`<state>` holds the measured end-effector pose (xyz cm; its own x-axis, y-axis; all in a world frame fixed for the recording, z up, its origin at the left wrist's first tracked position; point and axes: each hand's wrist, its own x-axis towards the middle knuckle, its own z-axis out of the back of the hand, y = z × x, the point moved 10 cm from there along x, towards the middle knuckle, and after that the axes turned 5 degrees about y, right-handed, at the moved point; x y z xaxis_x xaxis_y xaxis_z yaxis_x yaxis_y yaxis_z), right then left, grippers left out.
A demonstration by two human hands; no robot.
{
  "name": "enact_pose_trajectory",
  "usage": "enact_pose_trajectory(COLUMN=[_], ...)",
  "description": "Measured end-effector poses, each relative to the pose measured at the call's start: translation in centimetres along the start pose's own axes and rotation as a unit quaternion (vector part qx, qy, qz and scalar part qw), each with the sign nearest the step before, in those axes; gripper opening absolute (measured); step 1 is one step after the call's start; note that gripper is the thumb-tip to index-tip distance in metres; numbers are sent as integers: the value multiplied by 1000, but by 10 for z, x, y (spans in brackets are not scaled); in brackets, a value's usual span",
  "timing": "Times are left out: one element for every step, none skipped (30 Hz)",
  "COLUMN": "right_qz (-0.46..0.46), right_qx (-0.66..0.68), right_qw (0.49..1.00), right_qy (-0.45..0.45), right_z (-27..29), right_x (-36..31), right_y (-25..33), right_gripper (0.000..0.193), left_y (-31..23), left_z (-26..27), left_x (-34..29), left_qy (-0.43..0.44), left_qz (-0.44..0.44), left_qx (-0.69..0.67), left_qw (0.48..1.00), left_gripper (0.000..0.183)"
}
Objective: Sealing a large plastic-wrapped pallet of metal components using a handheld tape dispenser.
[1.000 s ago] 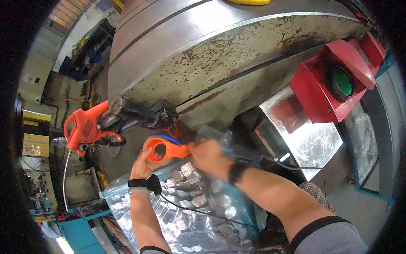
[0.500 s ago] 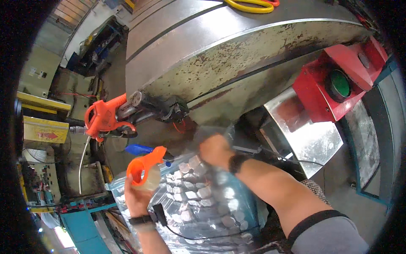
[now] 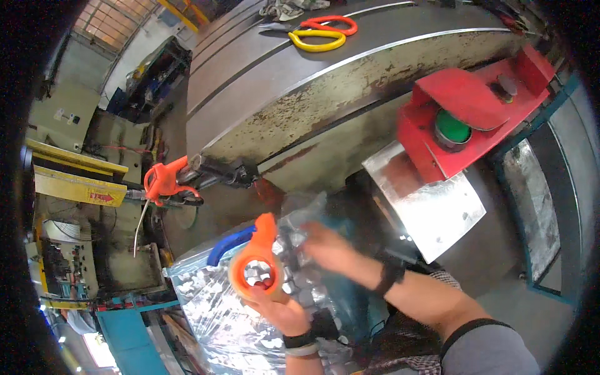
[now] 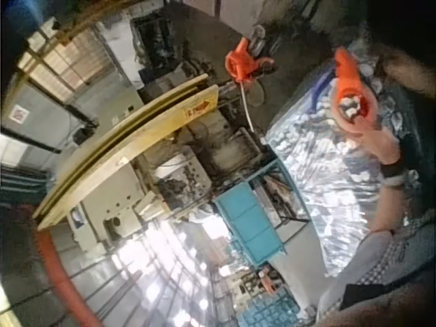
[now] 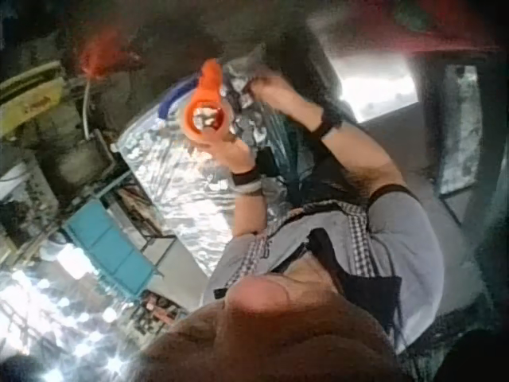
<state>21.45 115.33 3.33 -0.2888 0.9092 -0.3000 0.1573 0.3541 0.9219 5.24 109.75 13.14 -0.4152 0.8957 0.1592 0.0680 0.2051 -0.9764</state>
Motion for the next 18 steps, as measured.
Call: enact_pose_trajectory(right_qz=[-12,-22,-32,-39,-47,-66,-69,-110,-150,-145,-140,-135,-164,-193,-220,-172,-130,-91], right_qx=[164,151,138,177,216,236,177,128,79,59,39,21,7,-8,-24,76,-1,-79], right_qw=[984,985,986,979,971,964,978,982,981,983,985,986,979,971,962,967,977,978], right_qy=[61,76,89,89,91,100,81,88,94,93,93,98,120,142,161,170,167,170], right_z=[-23,-25,-28,-25,-24,-14,-4,-1,4,12,20,21,18,18,19,15,23,17], right_x=[-9,-12,-16,-22,-28,-27,-33,-33,-36,-38,-40,-41,-40,-39,-41,-32,-32,-30], right_y=[-8,-11,-5,4,8,-20,-8,-14,-22,-24,-28,-31,-24,-14,-10,-19,-31,-20], right_gripper=[39,36,35,36,36,36,36,41,46,45,44,43,42,41,40,44,47,51], left_y=[1,-2,1,14,21,29,34,41,43,39,70,99,90,80,78,74,81,89], left_z=[-6,-13,-18,-13,-8,-8,-11,-14,-20,-27,-20,-9,-15,-22,-36,-53,-55,-53], left_x=[-11,-23,-34,-48,-60,-70,-77,-81,-85,-85,-92,-100,-104,-108,-109,-111,-116,-125], left_qy=[-22,-38,-4,30,61,97,133,168,204,239,258,264,274,281,316,353,368,377], left_qz=[-4,-15,-47,-79,-111,-126,-139,-130,-123,-94,-15,65,4,-56,-51,-50,-12,29], left_qx=[-5,-8,31,71,113,141,169,194,218,239,199,163,216,269,305,337,323,311], left_qw=[1000,999,998,994,986,977,967,958,946,936,945,948,937,920,897,871,872,872], left_gripper=[63,75,77,79,82,77,73,71,68,67,51,36,37,38,38,38,39,40])
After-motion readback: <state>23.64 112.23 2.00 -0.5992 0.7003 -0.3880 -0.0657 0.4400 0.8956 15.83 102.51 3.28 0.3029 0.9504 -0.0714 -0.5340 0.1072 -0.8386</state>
